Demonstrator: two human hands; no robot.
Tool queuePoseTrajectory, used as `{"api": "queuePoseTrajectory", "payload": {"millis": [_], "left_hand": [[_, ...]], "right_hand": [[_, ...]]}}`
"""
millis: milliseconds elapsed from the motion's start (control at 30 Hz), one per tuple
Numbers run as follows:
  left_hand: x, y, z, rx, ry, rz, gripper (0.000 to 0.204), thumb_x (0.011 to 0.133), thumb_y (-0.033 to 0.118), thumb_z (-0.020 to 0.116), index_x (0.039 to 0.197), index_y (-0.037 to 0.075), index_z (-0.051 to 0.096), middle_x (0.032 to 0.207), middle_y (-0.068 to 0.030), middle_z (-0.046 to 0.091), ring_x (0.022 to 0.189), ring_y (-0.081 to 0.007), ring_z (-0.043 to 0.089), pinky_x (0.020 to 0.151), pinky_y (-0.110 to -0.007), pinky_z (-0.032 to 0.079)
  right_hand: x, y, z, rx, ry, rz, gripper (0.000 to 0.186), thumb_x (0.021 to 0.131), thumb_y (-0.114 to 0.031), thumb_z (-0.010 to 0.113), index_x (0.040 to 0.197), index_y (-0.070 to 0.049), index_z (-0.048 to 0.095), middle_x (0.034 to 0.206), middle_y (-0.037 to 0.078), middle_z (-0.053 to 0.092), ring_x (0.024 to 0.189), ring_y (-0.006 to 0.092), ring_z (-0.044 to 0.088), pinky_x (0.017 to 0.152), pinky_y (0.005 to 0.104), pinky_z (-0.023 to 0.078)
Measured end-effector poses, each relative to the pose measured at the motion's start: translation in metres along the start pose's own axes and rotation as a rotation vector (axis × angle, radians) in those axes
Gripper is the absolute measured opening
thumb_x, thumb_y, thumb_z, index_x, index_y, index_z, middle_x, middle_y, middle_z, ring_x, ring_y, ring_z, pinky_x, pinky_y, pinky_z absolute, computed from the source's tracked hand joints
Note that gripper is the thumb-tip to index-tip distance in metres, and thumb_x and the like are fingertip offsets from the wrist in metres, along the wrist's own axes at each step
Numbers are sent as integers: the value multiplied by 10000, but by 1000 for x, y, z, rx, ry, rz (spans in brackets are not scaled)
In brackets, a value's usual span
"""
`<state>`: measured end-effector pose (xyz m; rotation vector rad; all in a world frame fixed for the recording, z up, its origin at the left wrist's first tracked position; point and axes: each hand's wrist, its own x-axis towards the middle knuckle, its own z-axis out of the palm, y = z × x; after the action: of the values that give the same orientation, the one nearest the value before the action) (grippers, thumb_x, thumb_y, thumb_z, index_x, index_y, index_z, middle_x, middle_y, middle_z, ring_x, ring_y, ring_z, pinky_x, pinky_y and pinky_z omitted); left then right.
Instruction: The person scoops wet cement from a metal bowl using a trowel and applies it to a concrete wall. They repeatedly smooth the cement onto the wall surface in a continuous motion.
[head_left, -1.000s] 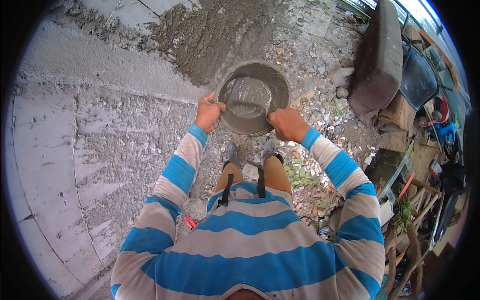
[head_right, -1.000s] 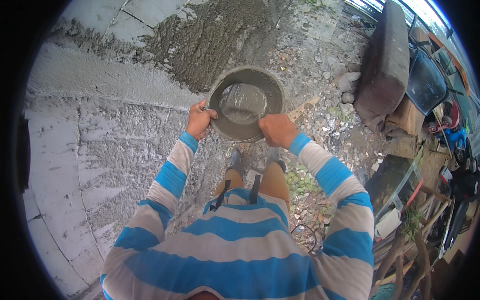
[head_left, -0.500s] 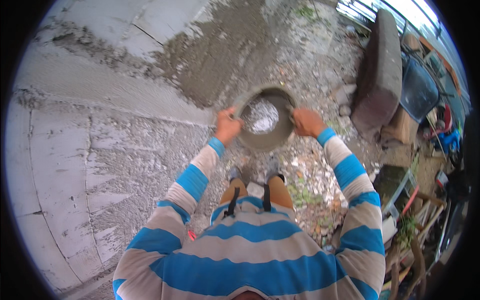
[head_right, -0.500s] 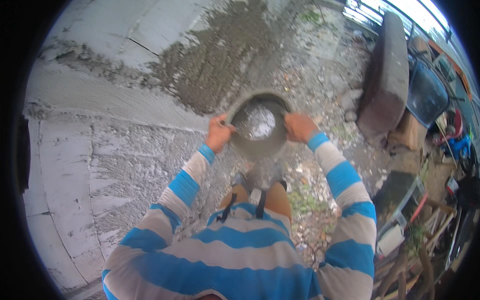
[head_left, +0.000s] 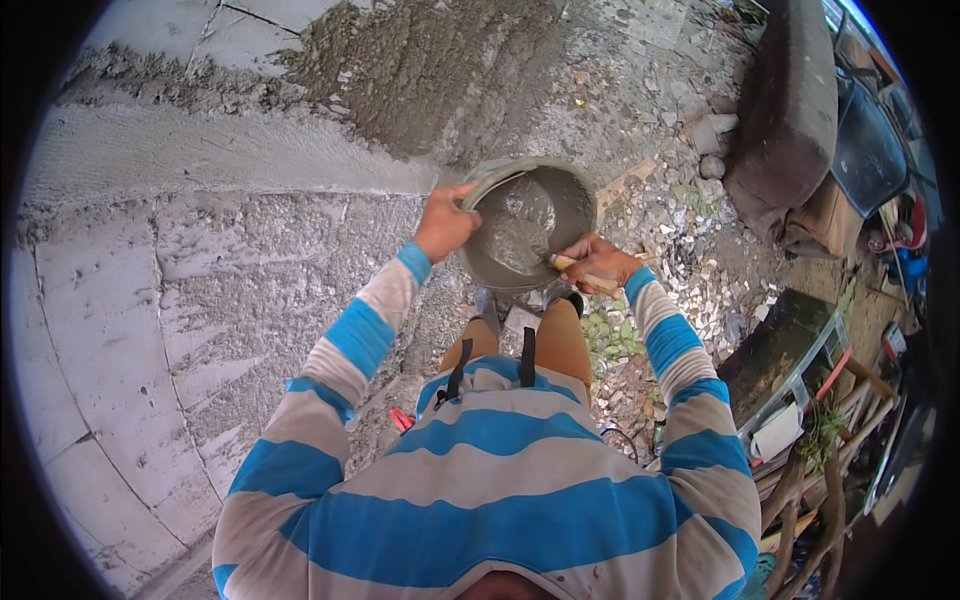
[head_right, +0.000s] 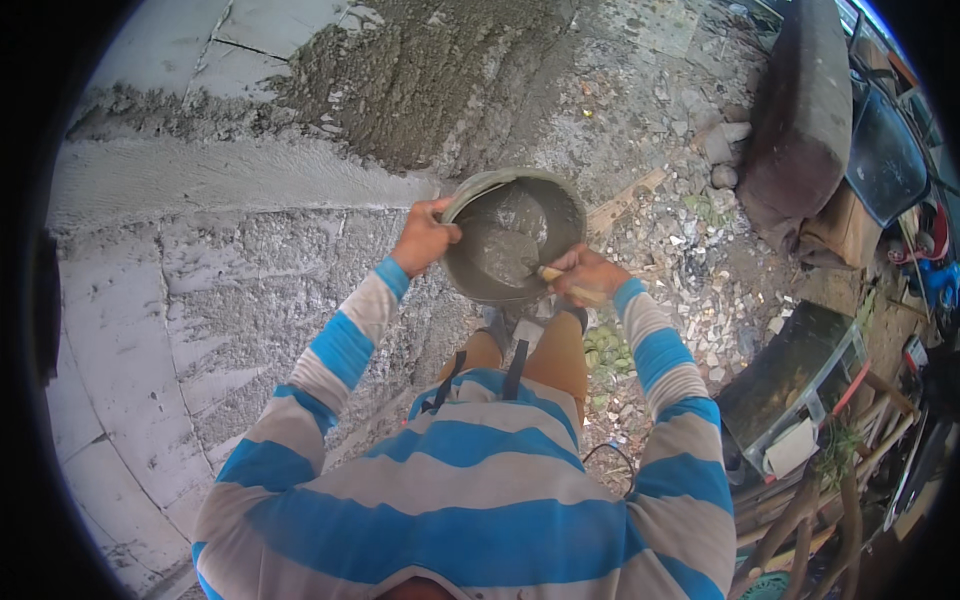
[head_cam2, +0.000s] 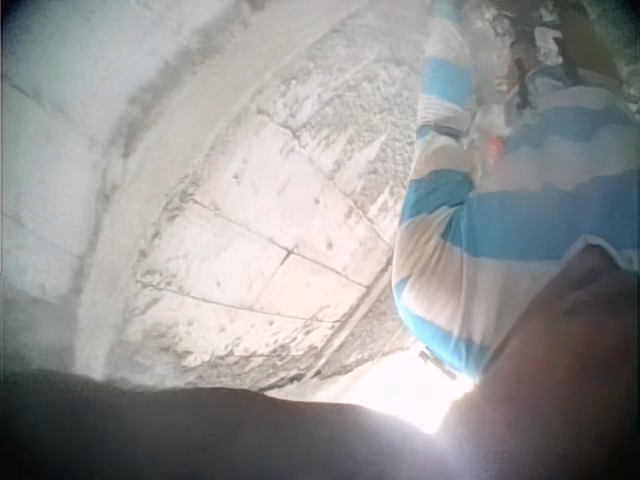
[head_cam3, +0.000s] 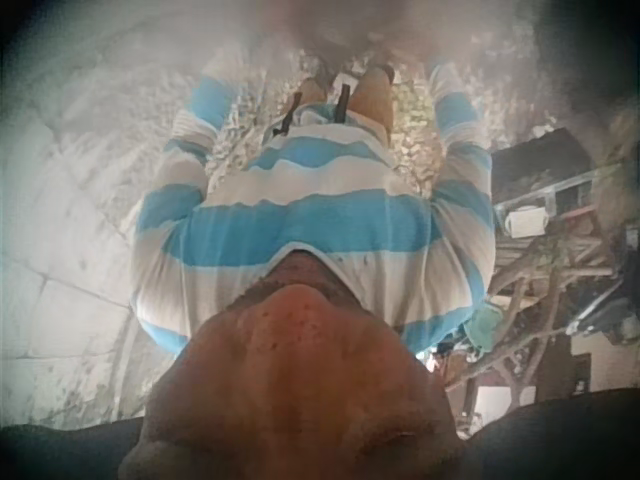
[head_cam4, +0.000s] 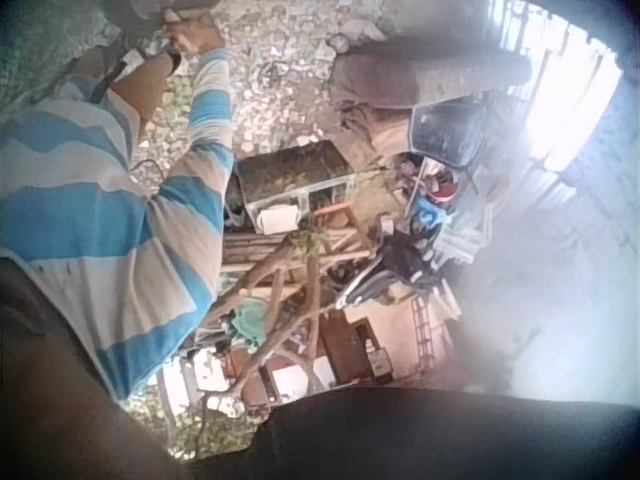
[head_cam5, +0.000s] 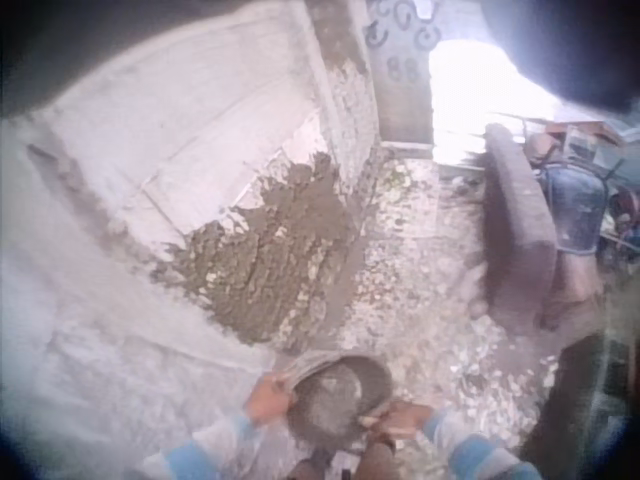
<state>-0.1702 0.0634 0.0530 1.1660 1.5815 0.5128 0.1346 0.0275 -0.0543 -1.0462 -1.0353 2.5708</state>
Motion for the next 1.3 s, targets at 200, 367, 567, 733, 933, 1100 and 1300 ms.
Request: {"api": "queuePoseTrajectory", "payload": {"millis": [200, 367, 567, 733, 933, 1100, 1300], "left_hand": [[-16, -24, -40, -243, 60, -122, 600, 722, -72, 602, 1318, -6, 628, 825, -63, 686, 634, -139, 606, 509, -301, 485], [-30, -72, -49, -546, 85, -137, 539, 720, -102, 561, 1247, -7, 623, 869, -73, 682, 673, -168, 630, 582, -318, 534], [-49, -107, -53, -935, 116, -183, 500, 702, -154, 521, 1162, 16, 619, 914, -65, 650, 747, -219, 630, 594, -401, 561], [-91, -120, -84, -952, 100, -223, 513, 693, -152, 515, 1169, 9, 618, 990, -89, 656, 841, -247, 654, 694, -419, 588], [-142, -175, -123, -873, 201, -194, 516, 705, -152, 505, 1187, -4, 616, 981, -108, 657, 808, -235, 653, 674, -383, 580], [-171, -240, -143, -828, 289, -194, 516, 735, -169, 479, 1208, -7, 606, 977, -114, 640, 782, -210, 620, 666, -328, 529], [-180, -214, -129, -812, 431, -283, 442, 764, -153, 497, 1166, -13, 615, 924, -105, 641, 754, -220, 603, 670, -344, 514]], "right_hand": [[-30, -18, 69, 65, 125, -115, 237, 807, 13, 709, 1041, 54, 715, 694, 51, 665, 466, 99, 571, 413, 252, 423], [-41, -18, 117, 119, 223, -227, 258, 820, 46, 697, 1075, 86, 687, 716, 67, 672, 467, 107, 580, 423, 257, 430], [-22, -19, 188, 370, 440, -506, 417, 878, -18, 648, 1271, 97, 571, 763, 94, 619, 458, 139, 553, 410, 262, 414], [-29, -85, 221, 594, 778, -928, 285, 883, -16, 613, 1153, 74, 628, 799, 111, 652, 499, 158, 587, 427, 254, 453], [-11, -184, 208, 486, 1536, -1309, 226, 845, -2, 626, 1057, 77, 638, 776, 111, 651, 517, 180, 601, 450, 272, 484], [61, -248, 193, 33, 2104, -994, 414, 812, -31, 685, 1185, 111, 575, 953, 178, 651, 755, 260, 681, 656, 374, 569], [203, -284, 285, -603, 1387, -614, 558, 778, -175, 718, 1260, 29, 527, 1079, 188, 603, 893, 363, 686, 747, 455, 556]]}}
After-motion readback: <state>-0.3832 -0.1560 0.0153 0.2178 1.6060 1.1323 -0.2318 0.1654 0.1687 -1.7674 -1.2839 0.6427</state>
